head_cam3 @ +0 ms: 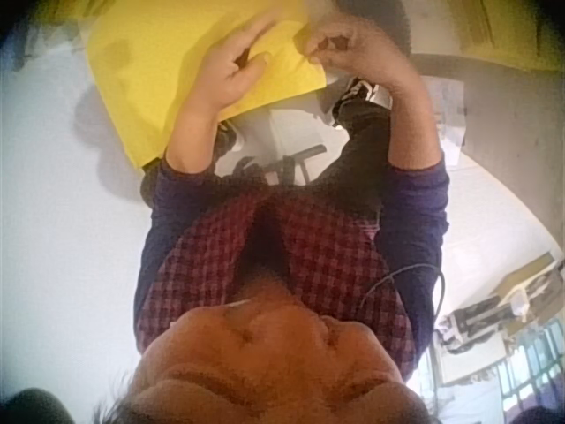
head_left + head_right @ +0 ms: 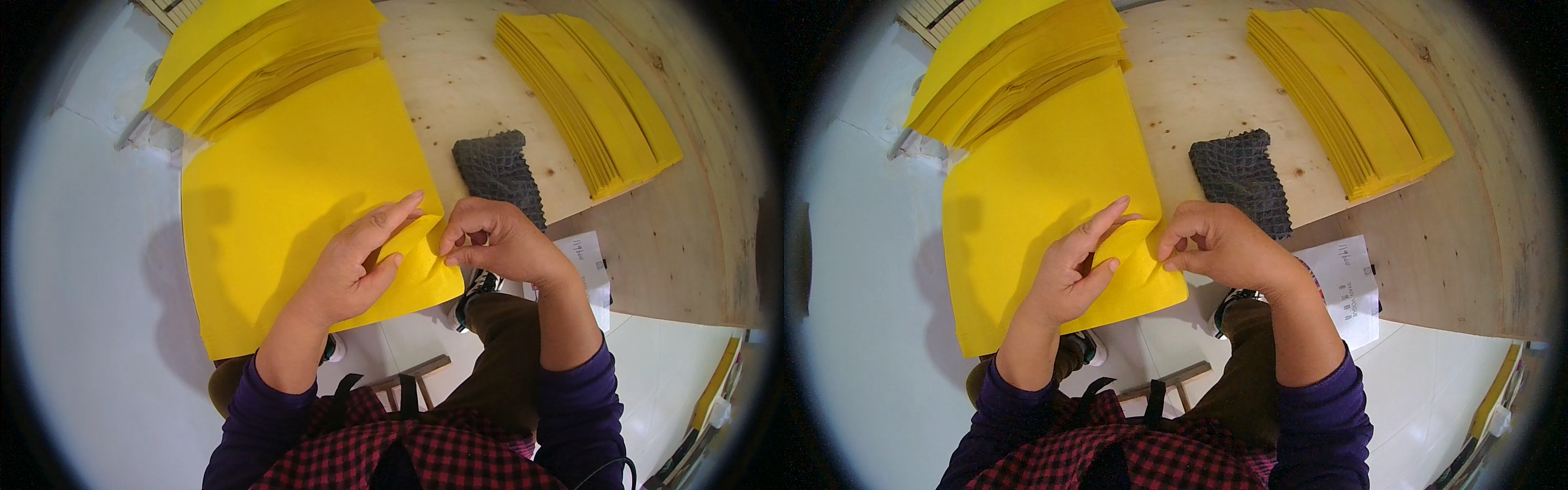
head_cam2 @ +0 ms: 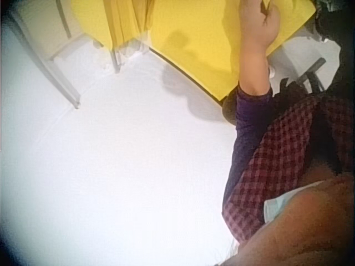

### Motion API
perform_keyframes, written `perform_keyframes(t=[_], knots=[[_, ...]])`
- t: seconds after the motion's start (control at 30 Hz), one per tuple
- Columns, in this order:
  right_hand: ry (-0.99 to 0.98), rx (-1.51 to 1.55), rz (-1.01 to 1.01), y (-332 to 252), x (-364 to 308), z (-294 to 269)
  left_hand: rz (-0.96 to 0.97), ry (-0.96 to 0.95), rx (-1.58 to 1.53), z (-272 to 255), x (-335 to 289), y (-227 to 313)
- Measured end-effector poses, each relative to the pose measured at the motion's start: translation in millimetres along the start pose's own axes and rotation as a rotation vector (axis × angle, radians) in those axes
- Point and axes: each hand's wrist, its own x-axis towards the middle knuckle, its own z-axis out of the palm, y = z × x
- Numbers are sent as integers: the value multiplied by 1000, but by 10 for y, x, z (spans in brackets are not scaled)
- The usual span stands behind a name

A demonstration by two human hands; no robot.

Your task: The person folds yellow paper sheets in half, smooths the crease, and stacks them on a wooden table. The person repeats this process for multiple sheets, maintaining a consistent fold and stacking order.

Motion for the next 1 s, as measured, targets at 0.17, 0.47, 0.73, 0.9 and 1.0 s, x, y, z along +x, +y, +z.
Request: perform_keyframes(t=[0.17,0.47,0.73,0.9,1.0], knots=[[21,27,14,-22,11,4,-16,-2,-24,-2,-15,-6],[60,81,49,-97,53,31,12,-59,-57,-27,-3,-26],[78,146,94,-154,95,48,47,-109,67,-49,-11,35],[156,132,26,-122,61,34,4,-59,28,-14,-22,-11],[165,121,71,-112,-13,-65,-43,10,-27,14,-49,-31]])
